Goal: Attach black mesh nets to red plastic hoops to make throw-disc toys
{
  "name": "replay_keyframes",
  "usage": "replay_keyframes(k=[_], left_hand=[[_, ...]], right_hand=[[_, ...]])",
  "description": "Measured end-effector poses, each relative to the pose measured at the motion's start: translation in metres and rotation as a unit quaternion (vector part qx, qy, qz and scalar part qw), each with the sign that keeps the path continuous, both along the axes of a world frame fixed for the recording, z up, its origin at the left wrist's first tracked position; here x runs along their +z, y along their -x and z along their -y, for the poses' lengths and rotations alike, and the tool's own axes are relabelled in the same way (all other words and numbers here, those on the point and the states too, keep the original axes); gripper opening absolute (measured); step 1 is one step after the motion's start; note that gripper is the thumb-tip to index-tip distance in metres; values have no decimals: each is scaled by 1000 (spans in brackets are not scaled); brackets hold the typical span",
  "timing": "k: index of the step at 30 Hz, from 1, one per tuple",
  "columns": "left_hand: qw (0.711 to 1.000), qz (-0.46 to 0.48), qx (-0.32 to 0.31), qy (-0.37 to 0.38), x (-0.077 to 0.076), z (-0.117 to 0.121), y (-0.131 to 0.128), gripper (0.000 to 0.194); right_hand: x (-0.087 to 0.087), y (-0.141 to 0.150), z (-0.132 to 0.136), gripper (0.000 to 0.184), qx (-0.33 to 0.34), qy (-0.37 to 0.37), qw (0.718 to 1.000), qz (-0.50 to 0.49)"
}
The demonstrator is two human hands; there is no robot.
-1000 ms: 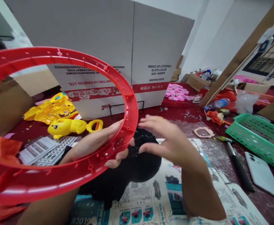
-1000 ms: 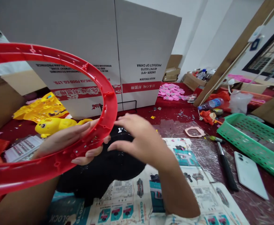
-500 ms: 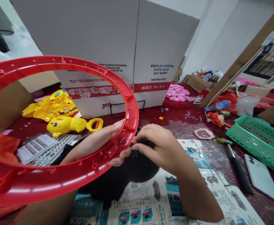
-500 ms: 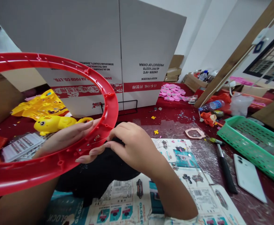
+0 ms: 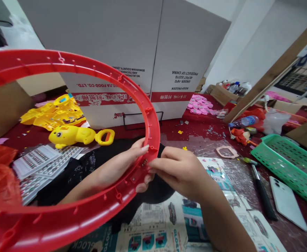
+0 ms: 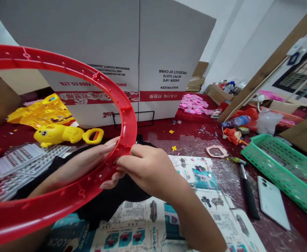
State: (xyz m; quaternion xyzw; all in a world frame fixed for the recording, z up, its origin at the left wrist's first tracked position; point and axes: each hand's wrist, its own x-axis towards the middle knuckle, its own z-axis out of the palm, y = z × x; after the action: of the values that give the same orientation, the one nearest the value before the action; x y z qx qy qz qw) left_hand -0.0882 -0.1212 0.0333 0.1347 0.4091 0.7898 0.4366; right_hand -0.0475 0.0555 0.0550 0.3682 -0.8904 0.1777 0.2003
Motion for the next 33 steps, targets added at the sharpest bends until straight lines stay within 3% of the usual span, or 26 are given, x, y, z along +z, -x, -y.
replay_keyframes(k=[3,6,9,13,20,25,29,33], left_hand=[[997,78,-26,-1,-16,-8,-14,25],[978,187,-92,-6,-44,-13,-31,36],[947,279,-158,-31,-77,-17,-48,49],[926,336,-154,-82,-108,-20,-64,42],[927,326,-182,-23,-118,-1,-61,43],[922,302,-225,-90,-121,14,-50,35],[956,228,-183,-23,-123,14,-47,30],[954,247,-167,-8,-127,9,-51,35]], right_hand=[[-11,-11,-7,25,-1,-86,995,-50],[-28,-27,-11,30,22,-128,991,-34],[-45,-43,-11,35,69,-140,987,36],[-59,-51,-9,35,86,-132,983,89],[-76,-44,-13,24,81,-150,975,141],[-84,-41,-18,18,39,-124,982,140],[-88,-37,-21,15,30,-66,992,107],[-90,-36,-16,22,51,-25,992,111]])
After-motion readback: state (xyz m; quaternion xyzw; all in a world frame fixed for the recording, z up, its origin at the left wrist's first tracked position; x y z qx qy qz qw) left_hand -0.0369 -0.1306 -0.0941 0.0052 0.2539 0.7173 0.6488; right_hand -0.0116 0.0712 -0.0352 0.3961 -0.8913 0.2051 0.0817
